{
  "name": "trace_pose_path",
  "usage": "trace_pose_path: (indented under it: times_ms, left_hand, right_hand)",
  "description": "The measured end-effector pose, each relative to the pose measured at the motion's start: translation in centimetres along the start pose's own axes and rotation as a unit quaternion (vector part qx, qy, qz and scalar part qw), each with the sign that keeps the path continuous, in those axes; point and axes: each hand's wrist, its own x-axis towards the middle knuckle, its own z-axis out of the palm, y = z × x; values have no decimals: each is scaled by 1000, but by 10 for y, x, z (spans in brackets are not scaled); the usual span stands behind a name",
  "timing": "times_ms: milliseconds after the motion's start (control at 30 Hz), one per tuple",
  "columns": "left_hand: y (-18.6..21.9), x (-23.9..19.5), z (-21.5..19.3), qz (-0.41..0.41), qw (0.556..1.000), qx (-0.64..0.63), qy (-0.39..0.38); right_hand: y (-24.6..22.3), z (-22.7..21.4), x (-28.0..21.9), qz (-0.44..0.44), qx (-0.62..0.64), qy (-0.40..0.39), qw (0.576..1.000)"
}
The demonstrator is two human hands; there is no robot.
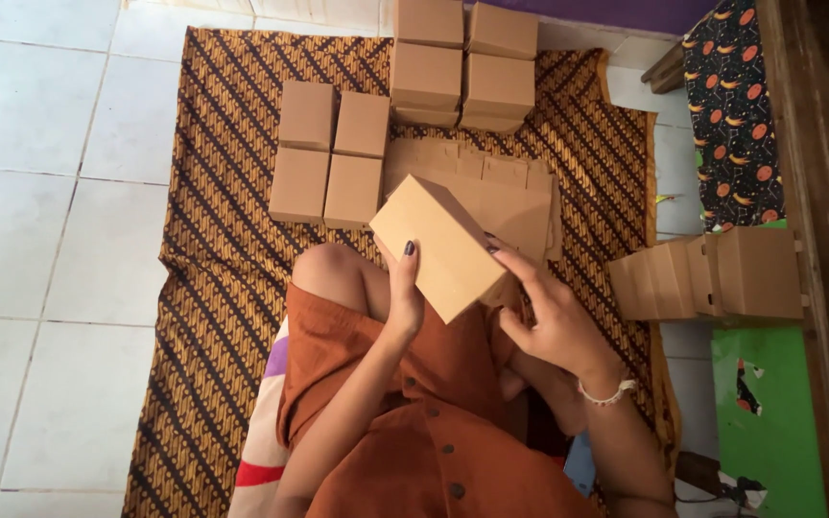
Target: Folding flat cardboard templates into small boxes.
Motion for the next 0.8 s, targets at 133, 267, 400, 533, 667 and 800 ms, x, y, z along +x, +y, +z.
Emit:
trace_pose_path:
  times_ms: [133, 267, 400, 533, 667, 800]
  left_hand:
    - [15, -3, 10, -3, 1000, 19, 21]
    - [11, -1, 2, 1, 998, 49, 27]
    - [-43, 0, -34, -10, 993, 118, -25]
    - [-10, -9, -22, -14, 986, 133, -96]
    - [73, 7, 9, -218, 969, -86, 73]
    - [74, 28, -50, -296, 935, -194, -37]
  right_hand:
    - [-14, 9, 9, -41, -38, -5, 998]
    - [-16, 19, 14, -46, -44, -26, 998]
    - [8, 50, 4, -47, -65, 53, 995]
    - [25, 62, 1, -61, -24, 159, 985]
    - [40, 58, -8, -113, -40, 161, 980]
    - [34, 49, -9, -168, -80, 123, 975]
